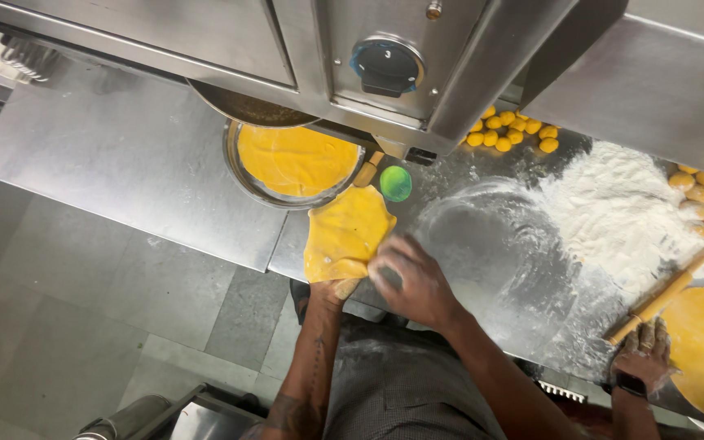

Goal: The person rolls yellow dough balls flat on a floured stainless steel counter using a wooden rolling pin. They repeatedly flatten, flip, and dust the dough, then place the finished flat sheets into a metal tray. Another person works alongside performing the same task.

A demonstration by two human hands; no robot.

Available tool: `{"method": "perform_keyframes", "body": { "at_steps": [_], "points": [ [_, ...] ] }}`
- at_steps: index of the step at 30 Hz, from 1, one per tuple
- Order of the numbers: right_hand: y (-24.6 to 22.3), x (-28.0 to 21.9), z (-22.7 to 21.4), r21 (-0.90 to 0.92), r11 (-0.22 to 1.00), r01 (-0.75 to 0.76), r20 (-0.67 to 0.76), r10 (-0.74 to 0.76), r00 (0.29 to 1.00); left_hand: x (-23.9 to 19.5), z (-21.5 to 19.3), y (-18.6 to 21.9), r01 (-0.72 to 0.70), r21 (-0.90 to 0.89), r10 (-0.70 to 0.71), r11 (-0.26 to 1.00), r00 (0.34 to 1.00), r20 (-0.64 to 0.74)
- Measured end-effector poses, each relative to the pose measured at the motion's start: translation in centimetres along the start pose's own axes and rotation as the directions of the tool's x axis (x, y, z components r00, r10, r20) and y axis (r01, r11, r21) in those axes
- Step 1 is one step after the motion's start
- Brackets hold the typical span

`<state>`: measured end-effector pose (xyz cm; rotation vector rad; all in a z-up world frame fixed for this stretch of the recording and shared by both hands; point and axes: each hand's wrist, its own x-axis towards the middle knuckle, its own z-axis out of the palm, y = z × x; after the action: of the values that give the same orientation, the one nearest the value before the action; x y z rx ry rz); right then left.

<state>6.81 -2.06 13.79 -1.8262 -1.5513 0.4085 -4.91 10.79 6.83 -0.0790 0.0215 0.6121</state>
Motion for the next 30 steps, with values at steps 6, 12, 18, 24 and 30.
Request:
{"method": "perform_keyframes", "body": {
  "at_steps": [6,12,18,24,30],
  "points": [
    [-1.1,-1.7,-1.1,0.141,0.989,0.052,0.149,-0.074,0.986,0.1,-0.2,0.8,-0.117,0.049,0.117,0.992,0.993,-0.011],
    [-3.1,0.3,1.3,-0.025,0.977,0.211,-0.225,-0.211,0.951,0.9,-2.3,0.6,-0.208,0.054,0.208,0.977,0.978,0.012],
    [-3.7,1.1,2.9,-0.06,0.977,0.204,-0.292,-0.213,0.932,1.1,-1.6,0.7,-0.278,0.146,0.286,0.949,0.957,-0.038],
    [-3.4,-0.7,2.0,0.097,0.95,0.296,-0.04,-0.294,0.955,-0.2,0.8,1.7,-0.346,0.937,0.414,0.042,0.86,0.299],
    [-1.5,-3.1,1.4,0.221,0.974,-0.046,0.163,0.009,0.987,-2.9,-0.9,5.9,-0.321,0.947,0.433,0.021,0.857,0.28]
  ]
}}
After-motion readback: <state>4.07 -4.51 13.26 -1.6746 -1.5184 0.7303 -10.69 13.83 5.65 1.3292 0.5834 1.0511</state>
